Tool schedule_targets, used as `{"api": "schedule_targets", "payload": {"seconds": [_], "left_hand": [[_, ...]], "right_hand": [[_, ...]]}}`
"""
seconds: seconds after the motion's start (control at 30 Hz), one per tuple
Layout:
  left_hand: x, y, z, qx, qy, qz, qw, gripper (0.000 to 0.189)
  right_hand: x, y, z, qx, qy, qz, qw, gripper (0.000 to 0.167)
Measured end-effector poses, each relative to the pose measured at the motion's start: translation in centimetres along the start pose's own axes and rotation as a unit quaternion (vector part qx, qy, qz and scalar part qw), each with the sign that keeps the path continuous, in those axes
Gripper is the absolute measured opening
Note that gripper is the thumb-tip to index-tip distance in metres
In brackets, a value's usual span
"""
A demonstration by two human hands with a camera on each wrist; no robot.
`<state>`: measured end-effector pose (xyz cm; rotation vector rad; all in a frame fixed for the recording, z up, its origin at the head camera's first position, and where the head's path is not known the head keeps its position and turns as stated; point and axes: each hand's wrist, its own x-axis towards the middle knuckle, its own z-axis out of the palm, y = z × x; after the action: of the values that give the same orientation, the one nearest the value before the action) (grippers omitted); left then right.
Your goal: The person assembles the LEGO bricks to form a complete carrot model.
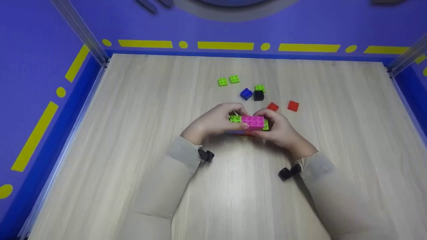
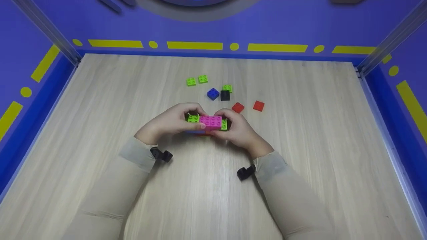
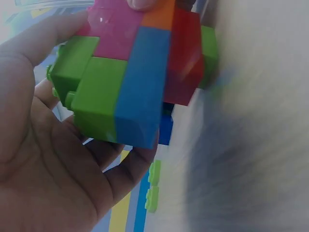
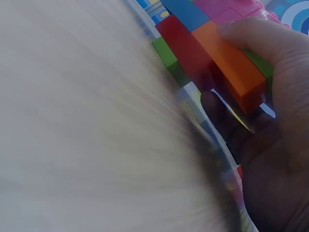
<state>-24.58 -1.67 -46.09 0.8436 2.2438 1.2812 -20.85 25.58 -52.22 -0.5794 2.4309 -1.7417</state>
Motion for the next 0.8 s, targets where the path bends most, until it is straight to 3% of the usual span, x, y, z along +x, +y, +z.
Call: {"api": "schedule_targets", "payload": {"seconds": [0.13, 0.3, 0.43, 0.8], "left_hand": [[0.6, 0.0, -0.9, 0.001, 0.013, 0.003, 0.9999, 0.036], [2.2, -0.2, -2.1, 0.028, 0.073, -0.029, 0.9965, 0.032], [3.7, -0.7, -2.8, 0.061, 0.098, -0.051, 0.9920, 0.028], [7.0, -1.0, -3.2, 0.132, 0.074, -0.111, 0.9823, 0.038]], "right_hand": [[0.2, -0.2, -0.2, 0.000, -0.004, 0.006, 1.0000, 0.045], [0.0, -0.3, -0.2, 0.000, 0.000, 0.019, 0.9998, 0.047], [0.0, 0.0, -0.1, -0.002, 0.000, 0.020, 0.9998, 0.046], [0.1, -0.2, -0.2, -0.008, 0.003, 0.018, 0.9998, 0.046]]}}
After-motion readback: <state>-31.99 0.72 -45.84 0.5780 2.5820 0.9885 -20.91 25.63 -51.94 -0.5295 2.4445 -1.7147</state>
